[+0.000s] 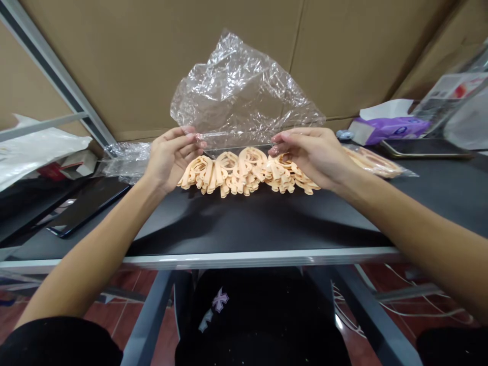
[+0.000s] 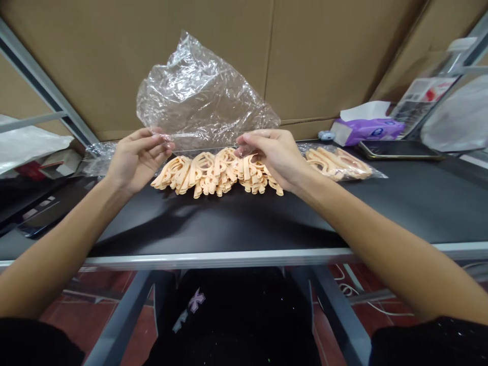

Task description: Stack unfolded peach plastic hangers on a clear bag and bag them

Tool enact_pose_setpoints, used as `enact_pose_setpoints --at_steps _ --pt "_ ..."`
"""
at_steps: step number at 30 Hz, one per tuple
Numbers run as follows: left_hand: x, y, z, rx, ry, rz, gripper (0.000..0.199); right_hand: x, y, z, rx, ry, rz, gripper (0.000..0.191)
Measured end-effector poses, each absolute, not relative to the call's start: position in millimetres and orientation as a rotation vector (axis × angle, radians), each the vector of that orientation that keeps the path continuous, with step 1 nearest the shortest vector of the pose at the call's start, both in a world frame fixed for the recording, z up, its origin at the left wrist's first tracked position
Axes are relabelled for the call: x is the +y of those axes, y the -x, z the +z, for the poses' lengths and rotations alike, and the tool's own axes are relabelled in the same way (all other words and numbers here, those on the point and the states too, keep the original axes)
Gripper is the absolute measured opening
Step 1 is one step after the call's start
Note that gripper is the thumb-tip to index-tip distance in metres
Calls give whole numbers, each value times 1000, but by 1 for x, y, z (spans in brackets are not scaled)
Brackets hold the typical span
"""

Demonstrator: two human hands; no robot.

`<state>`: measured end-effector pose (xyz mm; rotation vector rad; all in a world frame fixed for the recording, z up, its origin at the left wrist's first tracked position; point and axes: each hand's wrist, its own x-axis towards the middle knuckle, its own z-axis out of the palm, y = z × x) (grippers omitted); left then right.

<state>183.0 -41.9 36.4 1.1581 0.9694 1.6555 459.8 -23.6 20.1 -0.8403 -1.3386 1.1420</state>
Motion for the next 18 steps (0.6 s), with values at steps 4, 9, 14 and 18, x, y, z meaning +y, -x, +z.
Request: enact_pose_setpoints --at_steps 4,9,14,18 --pt "-34 -174 29 955 -1261 1651 19 -25 -460 21 -1334 801 1190 17" --pt "-30 -168 27 941 -1265 1610 26 -24 -464 19 -1370 823 1215 13" --pt "-37 -175 37 966 -1008 1656 18 -23 -465 17 -1436 857 1168 14" --pt "-39 -175 43 1054 -1015 1624 23 -24 -464 19 -1402 866 1238 9"
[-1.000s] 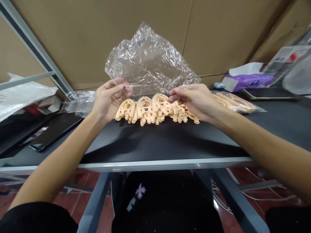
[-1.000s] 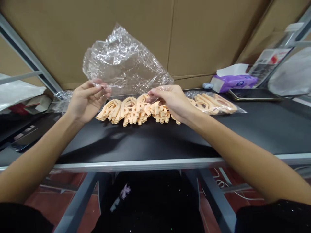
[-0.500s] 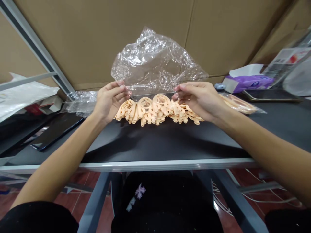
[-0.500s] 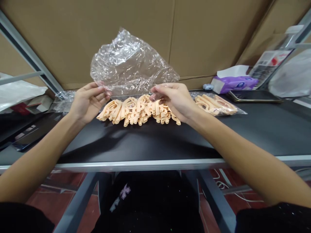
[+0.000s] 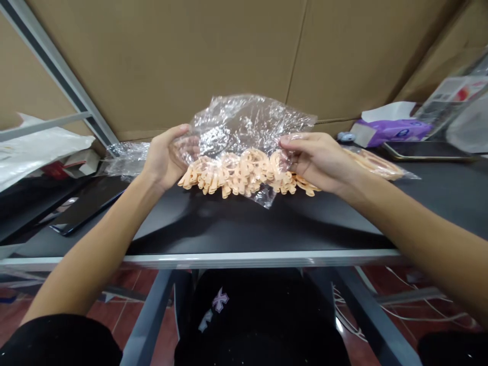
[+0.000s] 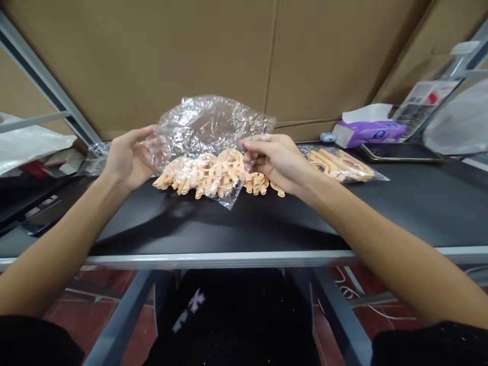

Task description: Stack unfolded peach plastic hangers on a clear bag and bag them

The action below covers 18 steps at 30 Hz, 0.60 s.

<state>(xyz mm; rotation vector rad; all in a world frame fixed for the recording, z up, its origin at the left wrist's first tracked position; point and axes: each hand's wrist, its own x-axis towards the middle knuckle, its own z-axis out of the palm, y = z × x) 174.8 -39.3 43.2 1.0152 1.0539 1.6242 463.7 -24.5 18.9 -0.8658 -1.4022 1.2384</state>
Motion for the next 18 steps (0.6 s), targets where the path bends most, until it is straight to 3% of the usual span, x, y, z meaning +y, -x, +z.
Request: enact_pose_setpoints --at_steps 4,8,12,18 --pt "-36 -167 45 1194 -1233 1624 27 -28 -463 22 -1351 890 1307 6" --pt "-48 -149 47 1311 -1399 1595 28 -34 -459 23 -1363 924 1304 19" --pt "-96 -127 42 1446 -1379 1522 35 -45 -448 21 -1472 935 1313 36" --pt "-189 -103 17 1759 -1255 1676 38 -65 -410 19 -1830 967 1217 49"
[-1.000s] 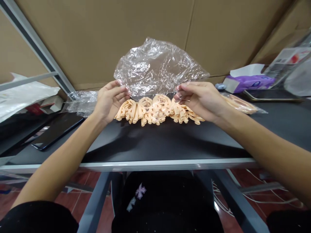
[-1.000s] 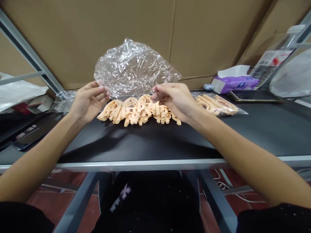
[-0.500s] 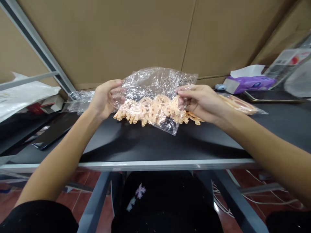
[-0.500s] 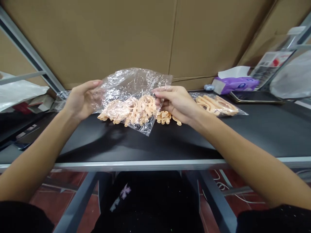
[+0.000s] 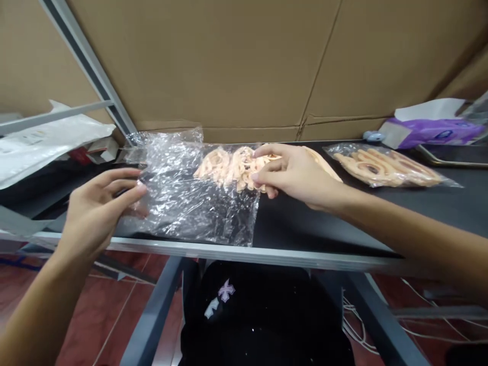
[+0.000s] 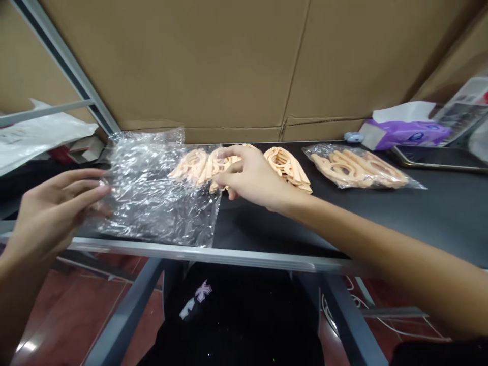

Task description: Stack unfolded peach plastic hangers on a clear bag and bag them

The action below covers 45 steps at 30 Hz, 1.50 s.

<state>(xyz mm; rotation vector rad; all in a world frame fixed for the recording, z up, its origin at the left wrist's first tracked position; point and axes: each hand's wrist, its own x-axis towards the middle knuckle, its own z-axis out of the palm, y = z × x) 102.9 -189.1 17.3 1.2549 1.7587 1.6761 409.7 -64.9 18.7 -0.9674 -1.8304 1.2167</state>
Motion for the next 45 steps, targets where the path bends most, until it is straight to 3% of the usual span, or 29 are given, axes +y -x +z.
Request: enact_pose_setpoints --at_steps 6,9,13,16,19,25,34,45 --pt "-230 -75 -1 2232 -1333 1422 34 -69 -370 3 -2210 899 770 64" --pt "-230 -77 0 2342 -1834 1342 39 -69 -364 -5 -2303 856 664 68" --pt "-212 -90 5 1877 -2547 786 55 -72 -368 -6 -2426 885 538 53" --pt "-190 -97 2 1692 -2590 393 62 -75 -374 -4 -2512 922 330 32" --pt "-179 -102 -4 1677 -2573 217 68 -78 -380 -7 -2505 818 57 17" --pt "-184 -112 -9 1667 -2640 208 67 -82 -388 -24 -2597 288 86 28" --pt "-180 -112 -7 1626 -2668 470 46 -82 -395 -24 -2698 341 148 28" --pt "-192 -107 7 1677 -2496 734 42 -83 -396 -21 -2775 371 104 37"
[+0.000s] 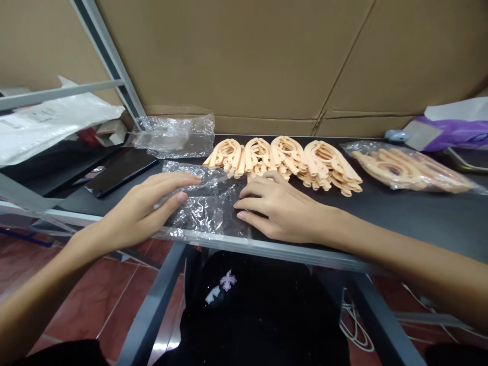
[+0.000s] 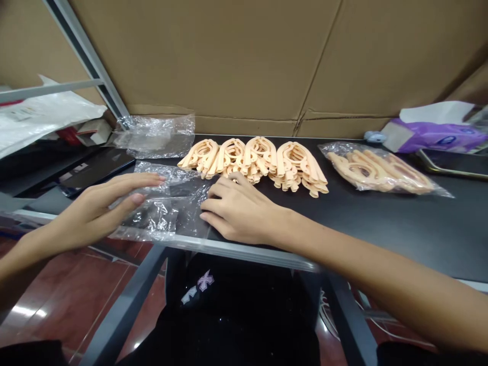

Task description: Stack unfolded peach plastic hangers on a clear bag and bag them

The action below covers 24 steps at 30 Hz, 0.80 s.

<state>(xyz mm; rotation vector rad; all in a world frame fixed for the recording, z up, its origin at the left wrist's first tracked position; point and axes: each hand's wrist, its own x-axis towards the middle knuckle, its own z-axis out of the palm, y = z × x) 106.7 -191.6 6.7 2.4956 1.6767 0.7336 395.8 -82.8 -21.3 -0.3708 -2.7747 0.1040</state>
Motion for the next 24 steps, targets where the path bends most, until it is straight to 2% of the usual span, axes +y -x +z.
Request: enact_pose_setpoints --at_steps 9,14,17,21,24 --pt "-198 -105 8 1760 -2357 826 42 -84 -400 -7 -2600 323 8 37" --pt "-197 -107 8 1774 -2476 815 41 -65 -445 13 -2386 889 -284 32" --pt "-199 -112 7 1746 -2579 825 37 -49 -476 8 -2350 1232 -386 46" --pt "-202 -120 4 1675 -2714 759 34 -39 -496 -7 -2344 1394 -395 70" --pt "-203 -124 3 1616 -2801 715 35 -40 -498 -12 -2357 1434 -319 72"
